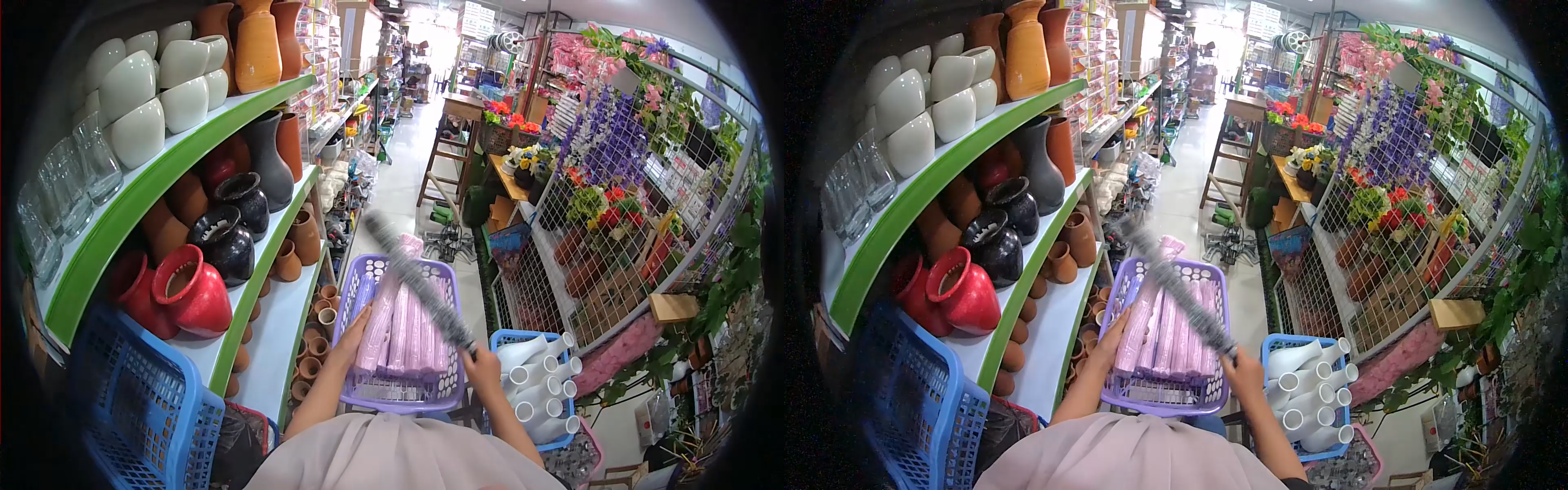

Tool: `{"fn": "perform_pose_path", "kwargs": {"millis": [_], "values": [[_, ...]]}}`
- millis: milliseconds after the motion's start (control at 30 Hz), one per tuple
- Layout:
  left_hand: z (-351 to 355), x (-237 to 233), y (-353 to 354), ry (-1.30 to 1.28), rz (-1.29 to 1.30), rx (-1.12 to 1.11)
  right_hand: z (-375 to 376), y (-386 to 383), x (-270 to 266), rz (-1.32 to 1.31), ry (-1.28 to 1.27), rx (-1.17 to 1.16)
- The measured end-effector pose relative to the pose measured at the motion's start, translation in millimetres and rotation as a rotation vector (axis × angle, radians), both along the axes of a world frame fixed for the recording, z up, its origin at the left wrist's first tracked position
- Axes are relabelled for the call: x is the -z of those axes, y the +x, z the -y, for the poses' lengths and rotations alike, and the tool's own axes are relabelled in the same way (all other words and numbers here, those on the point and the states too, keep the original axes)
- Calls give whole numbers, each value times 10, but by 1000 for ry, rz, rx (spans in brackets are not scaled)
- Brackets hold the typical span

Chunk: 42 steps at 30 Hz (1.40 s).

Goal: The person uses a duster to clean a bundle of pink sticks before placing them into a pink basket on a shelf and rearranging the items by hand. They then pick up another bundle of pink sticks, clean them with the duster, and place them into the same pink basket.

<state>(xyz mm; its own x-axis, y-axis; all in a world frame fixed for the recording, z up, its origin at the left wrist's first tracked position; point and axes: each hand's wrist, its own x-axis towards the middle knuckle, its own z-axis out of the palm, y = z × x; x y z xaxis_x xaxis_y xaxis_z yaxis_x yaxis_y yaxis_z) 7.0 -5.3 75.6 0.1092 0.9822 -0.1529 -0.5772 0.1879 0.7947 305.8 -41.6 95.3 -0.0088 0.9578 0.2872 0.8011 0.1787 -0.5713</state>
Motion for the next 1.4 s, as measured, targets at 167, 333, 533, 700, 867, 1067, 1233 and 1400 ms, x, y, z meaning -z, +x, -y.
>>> {"fn": "perform_pose_path", "kwargs": {"millis": [167,333,533,700,867,1067,1233,1400], "values": [[-24,23,-32,-148,-90,89,-16,126,79,199,166,-357],[-25,87,15,-33,210,102,-53,57,-68,55,-51,61],[-179,368,30,-21,42,191,71,156,9,127,141,-278],[-91,262,21,102,-131,198,-121,134,-128,35,-134,130],[-104,431,-73,103,-257,110,-275,1,136,-41,-87,260],[108,-274,105,181,-44,66,-354,-152,362,141,-20,32],[-24,-158,16,233,-61,263,-891,-199,189,-326,-4,-225],[89,-278,149,286,-107,477,-1125,-463,-993,-1151,-235,-561]]}}
